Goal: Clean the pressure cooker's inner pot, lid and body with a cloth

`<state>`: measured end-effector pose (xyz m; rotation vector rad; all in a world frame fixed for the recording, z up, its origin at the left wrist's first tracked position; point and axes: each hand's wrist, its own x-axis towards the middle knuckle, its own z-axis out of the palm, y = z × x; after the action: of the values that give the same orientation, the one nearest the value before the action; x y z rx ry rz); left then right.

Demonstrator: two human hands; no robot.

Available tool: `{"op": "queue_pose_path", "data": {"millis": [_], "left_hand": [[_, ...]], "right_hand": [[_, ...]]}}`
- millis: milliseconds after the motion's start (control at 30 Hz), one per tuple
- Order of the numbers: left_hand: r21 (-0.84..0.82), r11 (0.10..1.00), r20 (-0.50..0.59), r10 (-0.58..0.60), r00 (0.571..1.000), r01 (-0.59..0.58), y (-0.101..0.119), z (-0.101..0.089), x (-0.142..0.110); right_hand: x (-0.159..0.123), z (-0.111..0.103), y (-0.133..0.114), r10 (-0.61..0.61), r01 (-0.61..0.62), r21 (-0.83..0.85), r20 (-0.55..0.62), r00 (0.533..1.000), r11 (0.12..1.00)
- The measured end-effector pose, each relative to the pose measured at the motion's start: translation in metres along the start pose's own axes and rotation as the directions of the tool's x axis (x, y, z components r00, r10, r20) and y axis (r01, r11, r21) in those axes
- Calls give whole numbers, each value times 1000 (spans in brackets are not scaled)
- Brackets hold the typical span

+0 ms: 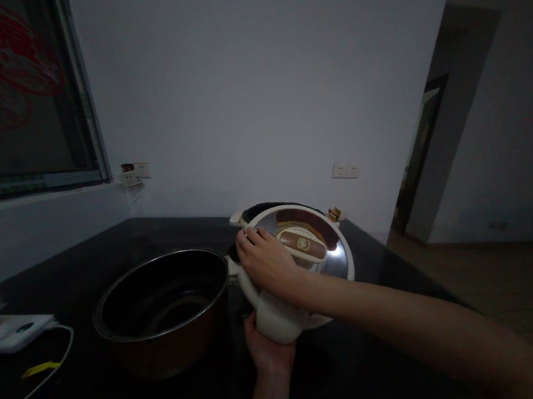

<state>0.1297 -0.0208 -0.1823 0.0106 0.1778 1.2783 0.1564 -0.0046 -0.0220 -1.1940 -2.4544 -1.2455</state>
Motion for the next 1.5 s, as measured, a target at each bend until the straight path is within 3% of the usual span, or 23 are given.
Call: {"op": "queue_pose_path", "data": {"millis": [100,200,267,333,400,500,600,667,733,800,867,967,1100,1200,1333,1433,1500], "left_hand": [[-18,1000,-133,-5,991,2,-2,8,-6],[-33,999,-202,17,979,-24,-4,13,-6],[-47,998,-216,22,976,-33,-5,12,-4],[-65,997,-193,37,980,-50,-6,9,-1],[-86,995,-150,44,988,-58,-6,5,1],[-114,992,-132,42,990,-58,-6,3,2],[-119,991,-155,45,987,-64,-7,6,0],[-100,993,-167,52,985,-69,-7,9,-2],[-82,994,-186,55,981,-71,-7,11,-3],[-69,996,-209,40,977,-56,-6,11,-3],[-61,997,-236,27,971,-43,-6,12,-3],[-58,998,-239,23,971,-38,-6,13,-4],[-79,996,-203,11,979,-28,-6,11,-2],[-102,995,-115,-2,993,-10,-7,3,2],[-104,994,-93,14,996,-23,-7,-2,5],[-120,992,-130,25,991,-40,-7,3,2],[-122,992,-151,23,988,-42,-7,7,0]], "right_hand": [[21,-21,31,86,-89,95,36,996,992],[33,-32,87,342,-356,211,103,934,910],[31,-28,125,495,-517,237,147,856,823],[20,-17,150,564,-585,234,156,811,776],[6,-1,159,561,-593,270,191,805,759],[-10,22,146,423,-505,388,282,861,771],[-15,32,128,268,-392,520,299,916,759],[-12,29,122,116,-290,680,290,950,673],[-6,20,118,-59,-207,824,279,959,527],[2,11,115,-226,-183,892,296,928,414],[10,3,111,-373,-179,908,327,868,379],[19,-5,106,-492,-152,905,350,797,397],[24,-10,104,-537,-131,896,366,760,425],[20,-7,113,-452,-170,888,372,811,427],[-1,4,140,-175,-302,861,399,900,410],[-21,15,155,52,-388,851,396,917,354],[-30,20,156,139,-386,867,361,922,316]]}}
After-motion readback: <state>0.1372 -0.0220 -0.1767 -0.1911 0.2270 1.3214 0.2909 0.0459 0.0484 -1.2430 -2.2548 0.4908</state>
